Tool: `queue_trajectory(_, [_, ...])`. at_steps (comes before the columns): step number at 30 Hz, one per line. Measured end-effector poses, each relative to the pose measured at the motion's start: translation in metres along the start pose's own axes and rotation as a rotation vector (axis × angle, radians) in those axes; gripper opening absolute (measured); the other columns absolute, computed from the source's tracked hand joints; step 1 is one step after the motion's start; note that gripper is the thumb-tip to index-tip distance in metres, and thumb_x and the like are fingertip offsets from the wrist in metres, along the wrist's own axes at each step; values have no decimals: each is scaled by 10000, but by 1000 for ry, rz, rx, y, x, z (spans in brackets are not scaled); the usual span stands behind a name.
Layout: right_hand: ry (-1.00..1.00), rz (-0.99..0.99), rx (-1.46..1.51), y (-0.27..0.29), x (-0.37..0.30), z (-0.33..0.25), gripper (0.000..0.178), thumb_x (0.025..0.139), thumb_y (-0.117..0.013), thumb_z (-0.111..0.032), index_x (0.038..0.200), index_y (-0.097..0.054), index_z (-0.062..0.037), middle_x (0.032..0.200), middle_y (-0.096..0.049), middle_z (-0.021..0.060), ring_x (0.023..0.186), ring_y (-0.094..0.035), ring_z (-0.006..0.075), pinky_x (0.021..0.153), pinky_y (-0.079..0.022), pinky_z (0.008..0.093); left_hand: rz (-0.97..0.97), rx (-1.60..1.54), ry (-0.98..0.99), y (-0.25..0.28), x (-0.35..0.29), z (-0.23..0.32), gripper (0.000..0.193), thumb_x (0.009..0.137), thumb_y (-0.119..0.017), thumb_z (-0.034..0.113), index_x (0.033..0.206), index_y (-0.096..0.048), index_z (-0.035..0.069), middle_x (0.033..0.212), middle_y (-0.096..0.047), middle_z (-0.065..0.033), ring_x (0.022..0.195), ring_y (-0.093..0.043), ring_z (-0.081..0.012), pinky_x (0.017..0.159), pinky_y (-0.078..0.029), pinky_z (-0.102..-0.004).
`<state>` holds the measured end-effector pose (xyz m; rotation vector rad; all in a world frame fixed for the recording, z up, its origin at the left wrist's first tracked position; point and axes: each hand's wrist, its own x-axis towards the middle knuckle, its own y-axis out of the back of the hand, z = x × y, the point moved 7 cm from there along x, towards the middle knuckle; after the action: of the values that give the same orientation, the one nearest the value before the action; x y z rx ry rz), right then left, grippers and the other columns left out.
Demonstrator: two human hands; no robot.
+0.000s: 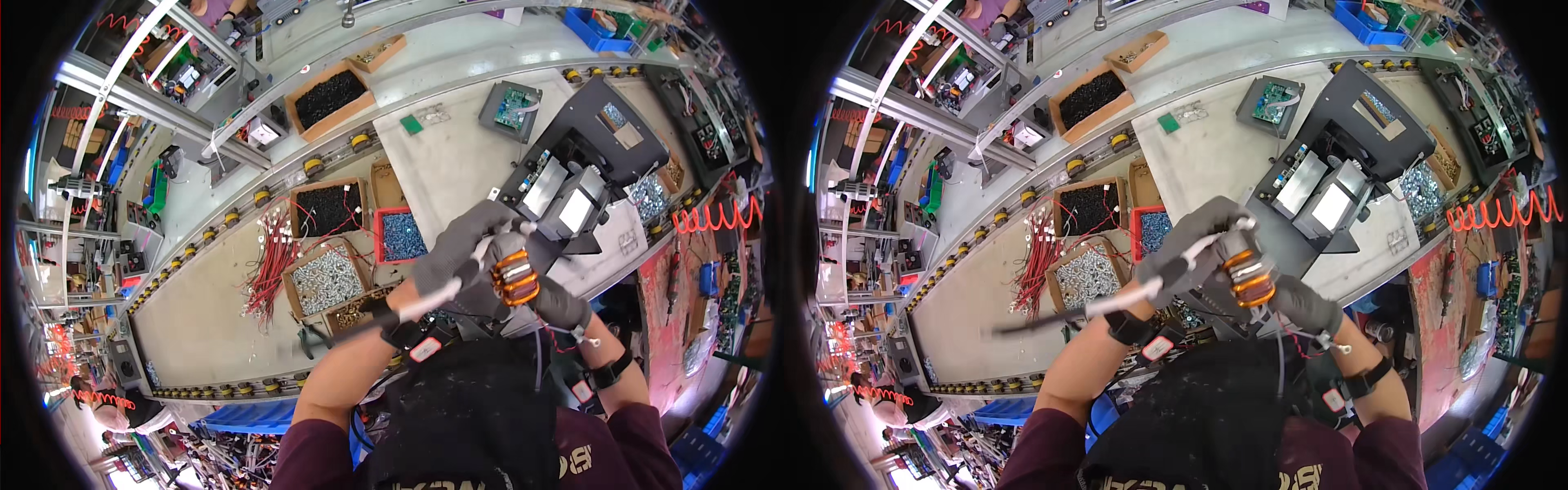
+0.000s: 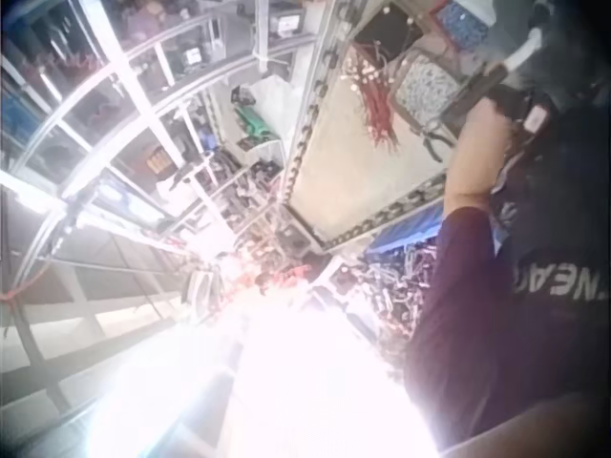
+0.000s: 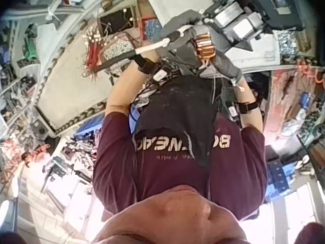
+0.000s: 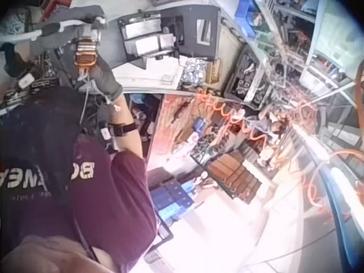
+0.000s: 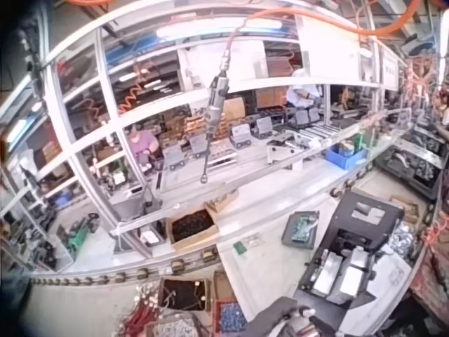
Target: Installing internal components including coils and circuit boards into a power inverter housing using an air screwdriver.
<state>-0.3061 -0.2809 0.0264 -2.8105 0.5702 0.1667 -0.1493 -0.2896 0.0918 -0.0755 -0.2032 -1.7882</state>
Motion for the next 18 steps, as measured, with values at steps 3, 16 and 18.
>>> queue_trajectory(3, [-50, 220, 33, 5, -15, 42, 726, 908, -525, -559, 1371, -420, -10, 1250, -526, 83, 1114, -504, 133, 941, -428, 289, 152, 64, 78, 7, -7, -45, 381, 981, -496, 243, 1305, -469, 45, 1114, -622, -121, 1030, -591, -185, 895, -464, -318])
queue_trajectory(16, [-426, 481, -195, 54, -45, 105, 467, 953, -534, -404, 1152, -621, 9, 985, -643, 45, 902, -564, 132, 810, -464, 289, -323, 1027, 262, -68, -38, -92, 478, 797, -655, 274, 1242, -528, 155, 1228, -526, -78, 1152, -505, -268, 980, -401, -400])
queue_trajectory(18, [-327, 437, -122, 56, -41, 107, 438, 944, -537, -397, 1063, -631, 14, 880, -625, 31, 803, -544, 110, 715, -449, 269, -212, 1090, -13, -80, -11, -64, 525, 798, -656, 283, 1290, -503, 177, 1265, -507, -66, 1192, -485, -275, 1034, -361, -425])
